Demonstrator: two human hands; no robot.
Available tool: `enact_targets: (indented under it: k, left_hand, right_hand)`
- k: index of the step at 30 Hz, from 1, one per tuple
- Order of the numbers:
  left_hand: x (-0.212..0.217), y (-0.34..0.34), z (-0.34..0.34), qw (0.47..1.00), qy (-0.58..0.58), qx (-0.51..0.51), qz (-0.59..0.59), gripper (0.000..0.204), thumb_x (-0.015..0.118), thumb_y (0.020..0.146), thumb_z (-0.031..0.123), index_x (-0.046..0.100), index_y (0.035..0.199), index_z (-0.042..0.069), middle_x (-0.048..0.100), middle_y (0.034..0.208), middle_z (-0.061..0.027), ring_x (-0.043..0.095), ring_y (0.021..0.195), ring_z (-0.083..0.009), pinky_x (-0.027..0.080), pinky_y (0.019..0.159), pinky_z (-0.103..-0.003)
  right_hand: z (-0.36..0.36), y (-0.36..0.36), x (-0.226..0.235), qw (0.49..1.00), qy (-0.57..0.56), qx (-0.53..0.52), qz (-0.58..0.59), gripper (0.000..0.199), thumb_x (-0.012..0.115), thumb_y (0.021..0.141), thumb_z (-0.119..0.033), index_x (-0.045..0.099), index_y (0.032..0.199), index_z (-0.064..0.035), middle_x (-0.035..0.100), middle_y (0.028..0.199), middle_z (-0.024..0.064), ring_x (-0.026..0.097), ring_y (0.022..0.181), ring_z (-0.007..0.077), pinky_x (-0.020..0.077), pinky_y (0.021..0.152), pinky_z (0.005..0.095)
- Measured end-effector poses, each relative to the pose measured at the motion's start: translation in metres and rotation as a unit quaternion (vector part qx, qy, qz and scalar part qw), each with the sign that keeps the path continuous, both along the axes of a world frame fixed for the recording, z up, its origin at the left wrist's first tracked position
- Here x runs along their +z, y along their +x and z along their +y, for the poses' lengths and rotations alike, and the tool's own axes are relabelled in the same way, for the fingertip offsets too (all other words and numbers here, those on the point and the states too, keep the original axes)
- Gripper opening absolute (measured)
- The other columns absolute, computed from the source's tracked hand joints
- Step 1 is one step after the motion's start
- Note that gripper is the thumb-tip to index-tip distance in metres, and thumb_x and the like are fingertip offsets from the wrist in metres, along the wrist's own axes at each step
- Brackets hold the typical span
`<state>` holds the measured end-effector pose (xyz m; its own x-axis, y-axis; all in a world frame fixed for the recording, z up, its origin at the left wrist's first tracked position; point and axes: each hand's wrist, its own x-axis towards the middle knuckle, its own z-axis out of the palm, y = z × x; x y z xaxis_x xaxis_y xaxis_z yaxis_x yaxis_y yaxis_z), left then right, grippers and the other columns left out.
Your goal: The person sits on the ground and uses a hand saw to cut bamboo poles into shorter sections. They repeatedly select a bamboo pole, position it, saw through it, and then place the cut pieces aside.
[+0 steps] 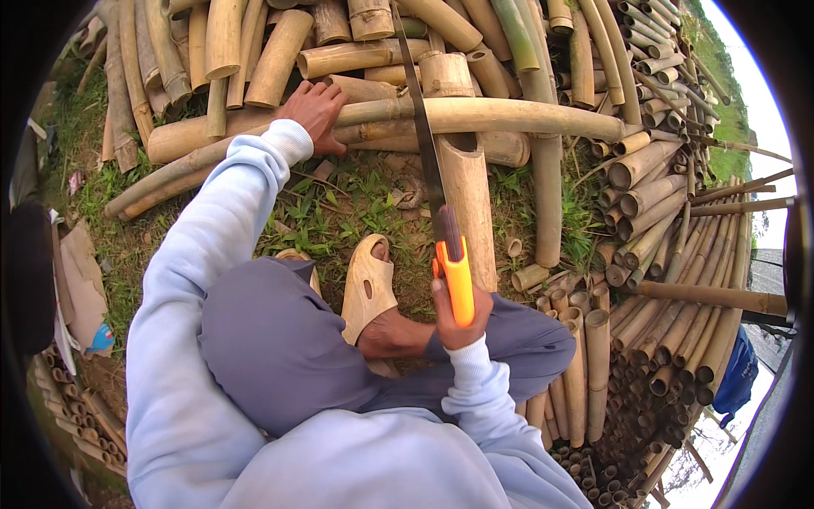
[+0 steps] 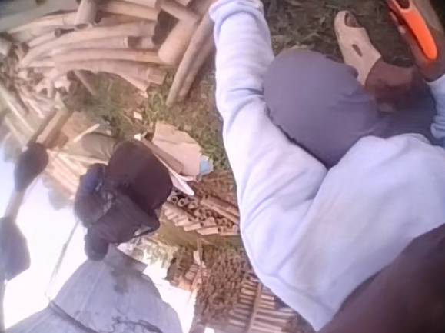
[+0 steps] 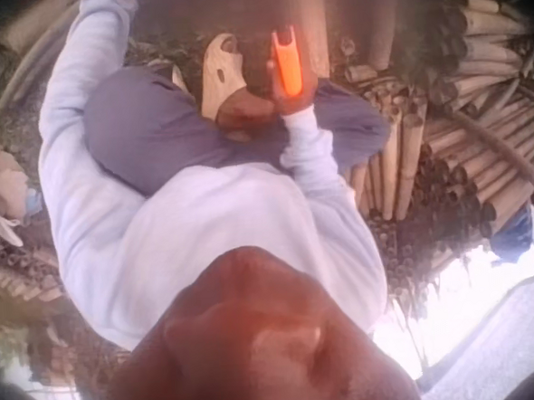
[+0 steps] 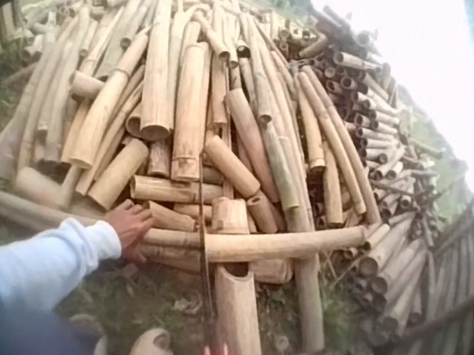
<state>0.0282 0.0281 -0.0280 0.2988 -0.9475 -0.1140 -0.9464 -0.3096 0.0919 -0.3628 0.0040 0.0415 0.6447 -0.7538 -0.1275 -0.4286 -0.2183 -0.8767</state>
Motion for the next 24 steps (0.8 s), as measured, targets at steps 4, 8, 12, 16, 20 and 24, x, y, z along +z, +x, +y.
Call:
enact_targets:
  k: [4,8,12,16,20,24]
  left_hand:
    - [0.004,-0.001,-0.002,0.999,-0.019,0.000,-0.026,0.077,0.087,0.061,0.045,0.063,0.123,0.007,0.063,0.119,-0.0109,0.058,0.119,-0.0286,0.041,0.104,-0.041]
    - [0.002,0.006,0.006,1.000,-0.007,0.008,-0.026,0.078,0.089,0.059,0.046,0.064,0.121,0.007,0.063,0.120,-0.0103,0.058,0.118,-0.0281,0.041,0.104,-0.039]
    - [0.000,0.000,0.006,1.000,0.000,0.009,0.001,0.078,0.089,0.059,0.046,0.063,0.120,0.005,0.063,0.119,-0.0108,0.058,0.117,-0.0285,0.041,0.104,-0.039]
    - [0.006,-0.001,-0.008,1.000,0.008,-0.004,-0.019,0.076,0.087,0.061,0.046,0.063,0.121,0.005,0.063,0.118,-0.0112,0.059,0.115,-0.0291,0.041,0.104,-0.039]
    - [0.009,0.003,0.001,0.999,0.024,0.015,-0.019,0.076,0.085,0.062,0.045,0.063,0.123,0.006,0.064,0.117,-0.0111,0.059,0.116,-0.0289,0.040,0.104,-0.041]
    - [0.003,0.003,0.006,1.000,0.008,0.016,-0.005,0.079,0.087,0.062,0.044,0.062,0.126,0.007,0.064,0.118,-0.0113,0.060,0.116,-0.0285,0.040,0.106,-0.040]
  right_hand:
    - [-0.034,0.067,-0.006,0.998,0.009,-0.016,-0.065,0.014,0.073,0.095,-0.009,0.066,0.093,0.0022,0.056,0.066,0.0052,0.048,0.060,0.0103,0.0424,0.056,0.0305]
    - [0.028,-0.031,0.017,1.000,0.008,0.002,-0.003,0.033,0.070,0.091,-0.003,0.069,0.123,0.0056,0.073,0.087,0.0143,0.071,0.076,0.0203,0.0555,0.074,0.0314]
    - [0.053,-0.065,0.036,0.998,-0.060,0.021,0.010,0.034,0.069,0.091,-0.003,0.068,0.124,0.0063,0.075,0.105,0.0203,0.075,0.096,0.0254,0.0564,0.086,0.0344]
    - [-0.029,0.053,-0.008,0.997,-0.028,-0.028,-0.070,0.013,0.072,0.096,-0.009,0.065,0.095,0.0020,0.060,0.070,0.0063,0.053,0.062,0.0123,0.0446,0.058,0.0312]
    - [-0.010,0.035,-0.002,0.999,0.027,-0.016,-0.039,0.013,0.073,0.095,-0.009,0.067,0.099,0.0025,0.062,0.072,0.0068,0.056,0.064,0.0125,0.0470,0.061,0.0311]
    - [0.053,-0.075,0.037,0.999,-0.026,0.014,0.013,0.032,0.067,0.090,0.000,0.068,0.121,0.0082,0.074,0.116,0.0247,0.075,0.102,0.0272,0.0552,0.091,0.0340]
